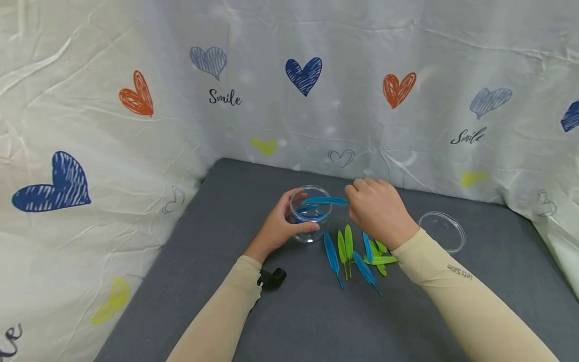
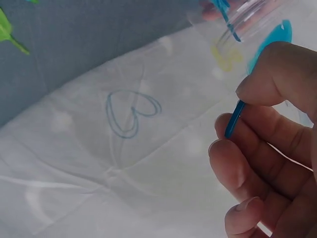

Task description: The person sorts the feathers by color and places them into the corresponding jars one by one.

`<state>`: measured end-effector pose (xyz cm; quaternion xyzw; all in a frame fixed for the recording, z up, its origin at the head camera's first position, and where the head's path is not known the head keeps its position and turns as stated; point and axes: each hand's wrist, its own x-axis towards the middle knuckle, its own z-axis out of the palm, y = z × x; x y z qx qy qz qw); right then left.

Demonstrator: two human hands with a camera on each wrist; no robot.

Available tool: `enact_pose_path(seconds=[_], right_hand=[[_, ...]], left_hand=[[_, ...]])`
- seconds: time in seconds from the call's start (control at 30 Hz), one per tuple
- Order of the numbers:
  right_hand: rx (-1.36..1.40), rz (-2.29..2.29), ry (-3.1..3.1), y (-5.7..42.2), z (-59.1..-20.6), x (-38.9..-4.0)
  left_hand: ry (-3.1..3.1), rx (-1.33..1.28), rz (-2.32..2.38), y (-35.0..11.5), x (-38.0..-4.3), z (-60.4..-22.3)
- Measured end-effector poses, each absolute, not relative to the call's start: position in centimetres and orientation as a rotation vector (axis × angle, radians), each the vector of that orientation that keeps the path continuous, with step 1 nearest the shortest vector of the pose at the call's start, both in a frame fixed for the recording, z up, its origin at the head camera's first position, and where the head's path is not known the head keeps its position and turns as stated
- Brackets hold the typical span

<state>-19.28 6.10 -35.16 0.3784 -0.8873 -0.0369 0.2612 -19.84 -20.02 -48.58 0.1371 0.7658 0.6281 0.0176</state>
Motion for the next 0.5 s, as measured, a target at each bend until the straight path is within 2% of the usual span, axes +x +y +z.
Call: enact_pose_path(seconds=[0.5], right_hand=[[1.083, -0.411, -2.328, 3.1, -33.6, -19.1]], left_hand=[[2.327, 0.422, 1.978, -19.9, -19.8, -48.3]])
